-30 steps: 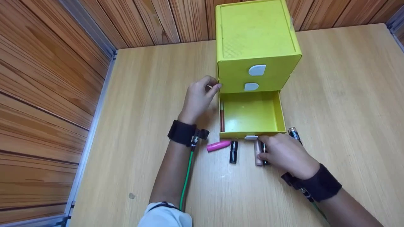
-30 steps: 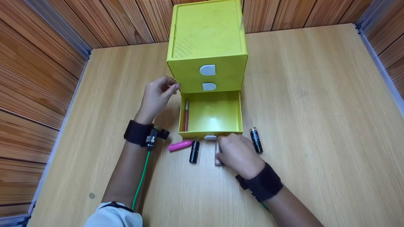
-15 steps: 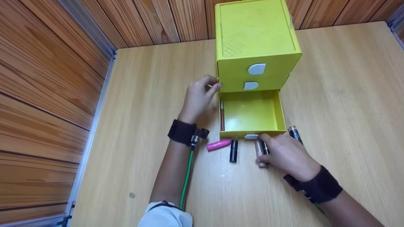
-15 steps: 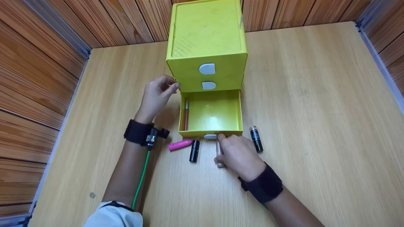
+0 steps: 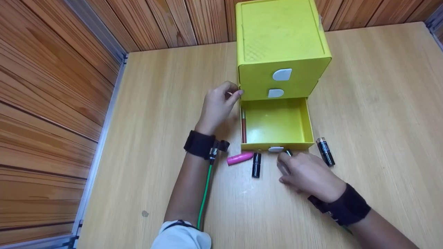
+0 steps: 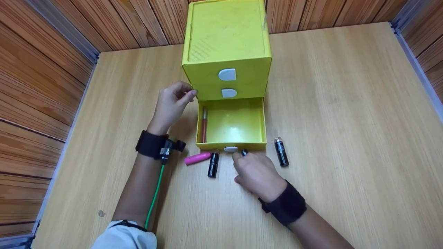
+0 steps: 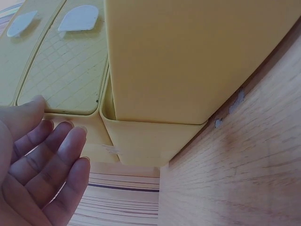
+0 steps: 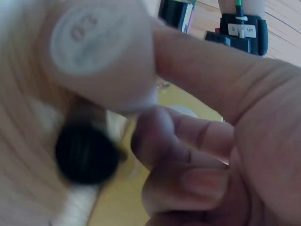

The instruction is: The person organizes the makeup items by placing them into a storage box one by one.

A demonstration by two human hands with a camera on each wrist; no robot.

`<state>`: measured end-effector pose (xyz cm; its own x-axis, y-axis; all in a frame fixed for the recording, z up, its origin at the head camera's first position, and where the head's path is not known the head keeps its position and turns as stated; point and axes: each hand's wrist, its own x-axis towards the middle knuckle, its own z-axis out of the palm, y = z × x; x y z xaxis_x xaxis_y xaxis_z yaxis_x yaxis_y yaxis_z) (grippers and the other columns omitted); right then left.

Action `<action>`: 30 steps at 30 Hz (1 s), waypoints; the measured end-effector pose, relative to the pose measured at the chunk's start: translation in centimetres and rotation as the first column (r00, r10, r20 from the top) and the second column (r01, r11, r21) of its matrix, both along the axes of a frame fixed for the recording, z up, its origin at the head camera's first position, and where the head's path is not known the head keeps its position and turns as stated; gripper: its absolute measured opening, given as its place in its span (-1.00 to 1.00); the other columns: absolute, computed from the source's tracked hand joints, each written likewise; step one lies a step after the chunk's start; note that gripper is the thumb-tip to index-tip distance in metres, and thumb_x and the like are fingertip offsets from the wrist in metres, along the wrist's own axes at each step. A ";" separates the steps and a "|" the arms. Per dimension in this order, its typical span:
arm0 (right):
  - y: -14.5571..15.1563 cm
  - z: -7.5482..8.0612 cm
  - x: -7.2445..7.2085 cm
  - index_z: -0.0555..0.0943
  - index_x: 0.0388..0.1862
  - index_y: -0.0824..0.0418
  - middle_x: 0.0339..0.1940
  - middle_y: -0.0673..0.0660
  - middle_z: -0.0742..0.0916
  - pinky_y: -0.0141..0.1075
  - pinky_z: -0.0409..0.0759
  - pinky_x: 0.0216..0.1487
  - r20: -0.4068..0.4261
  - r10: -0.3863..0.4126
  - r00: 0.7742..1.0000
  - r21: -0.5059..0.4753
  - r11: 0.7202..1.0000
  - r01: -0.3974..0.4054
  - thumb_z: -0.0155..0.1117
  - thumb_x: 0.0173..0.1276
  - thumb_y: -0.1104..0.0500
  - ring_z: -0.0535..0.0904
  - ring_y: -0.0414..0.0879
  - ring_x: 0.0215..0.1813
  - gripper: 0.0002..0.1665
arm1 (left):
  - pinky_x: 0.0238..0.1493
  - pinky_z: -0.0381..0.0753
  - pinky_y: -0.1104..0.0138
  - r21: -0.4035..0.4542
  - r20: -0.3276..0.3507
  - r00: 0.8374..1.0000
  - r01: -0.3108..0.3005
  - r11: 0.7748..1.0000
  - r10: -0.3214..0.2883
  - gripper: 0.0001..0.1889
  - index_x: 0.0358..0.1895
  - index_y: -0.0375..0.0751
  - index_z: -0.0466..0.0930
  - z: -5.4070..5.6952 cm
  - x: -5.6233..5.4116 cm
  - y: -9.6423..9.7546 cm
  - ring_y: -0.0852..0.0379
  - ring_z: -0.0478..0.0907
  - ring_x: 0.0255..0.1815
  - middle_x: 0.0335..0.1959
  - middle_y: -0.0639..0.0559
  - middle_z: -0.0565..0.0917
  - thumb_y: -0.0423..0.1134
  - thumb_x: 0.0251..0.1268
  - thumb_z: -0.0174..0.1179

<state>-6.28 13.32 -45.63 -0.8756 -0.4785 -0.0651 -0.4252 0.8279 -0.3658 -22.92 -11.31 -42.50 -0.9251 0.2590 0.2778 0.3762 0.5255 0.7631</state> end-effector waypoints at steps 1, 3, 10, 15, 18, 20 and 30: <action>0.0 0.0 0.0 0.51 -0.35 0.06 -0.67 -0.17 0.44 -0.32 0.32 -0.66 -0.015 0.008 1.000 -0.005 1.000 -0.008 0.57 0.01 0.05 0.36 -0.23 -0.61 -0.62 | -0.31 0.58 0.44 -0.002 0.004 1.000 -0.001 1.000 0.001 -0.76 -0.16 -0.20 0.64 0.0 0.0 0.0 0.21 0.60 -0.34 -0.31 0.12 0.68 -0.08 0.36 0.22; -0.1 -0.1 0.0 0.50 -0.38 0.06 -0.67 -0.16 0.44 -0.32 0.31 -0.67 -0.037 0.014 0.999 -0.006 1.000 -0.014 0.54 0.04 0.08 0.35 -0.23 -0.62 -0.66 | -0.31 0.58 0.44 -0.005 0.014 1.000 -0.006 1.000 0.006 -0.77 -0.16 -0.18 0.64 0.0 0.0 0.0 0.22 0.59 -0.34 -0.31 0.14 0.68 -0.08 0.36 0.22; -0.2 -0.3 0.1 0.53 -0.37 0.07 -0.68 -0.15 0.45 -0.31 0.32 -0.69 -0.077 0.030 0.997 0.020 0.999 -0.029 0.52 0.08 0.04 0.37 -0.21 -0.64 -0.69 | -0.32 0.58 0.45 0.002 0.027 1.000 -0.013 1.000 0.013 -0.77 -0.15 -0.17 0.63 0.2 0.1 0.0 0.25 0.58 -0.34 -0.31 0.15 0.68 -0.08 0.37 0.21; -0.2 -0.1 0.0 0.60 -0.24 0.08 -0.71 -0.20 0.43 -0.36 0.29 -0.72 -0.052 0.031 0.998 -0.036 0.999 -0.033 0.40 0.20 0.06 0.30 -0.29 -0.71 -0.79 | -0.30 0.58 0.45 0.004 0.036 0.999 -0.010 1.000 0.010 -0.77 -0.15 -0.17 0.64 0.2 0.2 0.0 0.23 0.59 -0.33 -0.30 0.15 0.68 -0.08 0.37 0.21; 0.0 0.3 -0.2 0.61 -0.13 0.10 -0.72 -0.25 0.46 -0.42 0.31 -0.74 -0.046 0.033 0.998 -0.128 0.991 -0.039 0.38 0.26 0.10 0.30 -0.38 -0.73 -0.77 | -0.29 0.58 0.45 0.005 0.035 0.999 -0.011 1.000 0.011 -0.78 -0.15 -0.17 0.64 0.2 0.1 0.1 0.20 0.60 -0.32 -0.30 0.15 0.68 -0.08 0.36 0.22; 0.2 0.5 -0.4 0.61 -0.09 0.11 -0.68 -0.25 0.51 -0.45 0.31 -0.75 -0.079 0.042 0.996 -0.192 0.980 -0.056 0.40 0.25 0.13 0.30 -0.42 -0.73 -0.74 | -0.30 0.58 0.44 0.010 0.027 1.000 -0.009 1.000 0.009 -0.78 -0.16 -0.18 0.64 0.2 0.1 0.1 0.19 0.60 -0.33 -0.31 0.14 0.68 -0.09 0.36 0.22; 0.8 1.3 -1.2 0.63 -0.12 0.13 -0.56 -0.18 0.60 -0.48 0.24 -0.75 -0.251 0.009 0.968 -0.297 0.951 -0.086 0.46 0.21 0.17 0.21 -0.43 -0.72 -0.73 | -0.30 0.58 0.44 0.006 0.000 1.000 0.000 1.000 0.000 -0.77 -0.17 -0.20 0.64 -0.1 -0.1 0.1 0.19 0.60 -0.34 -0.32 0.13 0.69 -0.09 0.35 0.23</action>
<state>-7.45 14.13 -44.37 -0.8218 -0.4835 0.3015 -0.5691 0.6703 -0.4762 -23.01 -11.22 -42.59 -0.9251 0.2571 0.2794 0.3762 0.5211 0.7661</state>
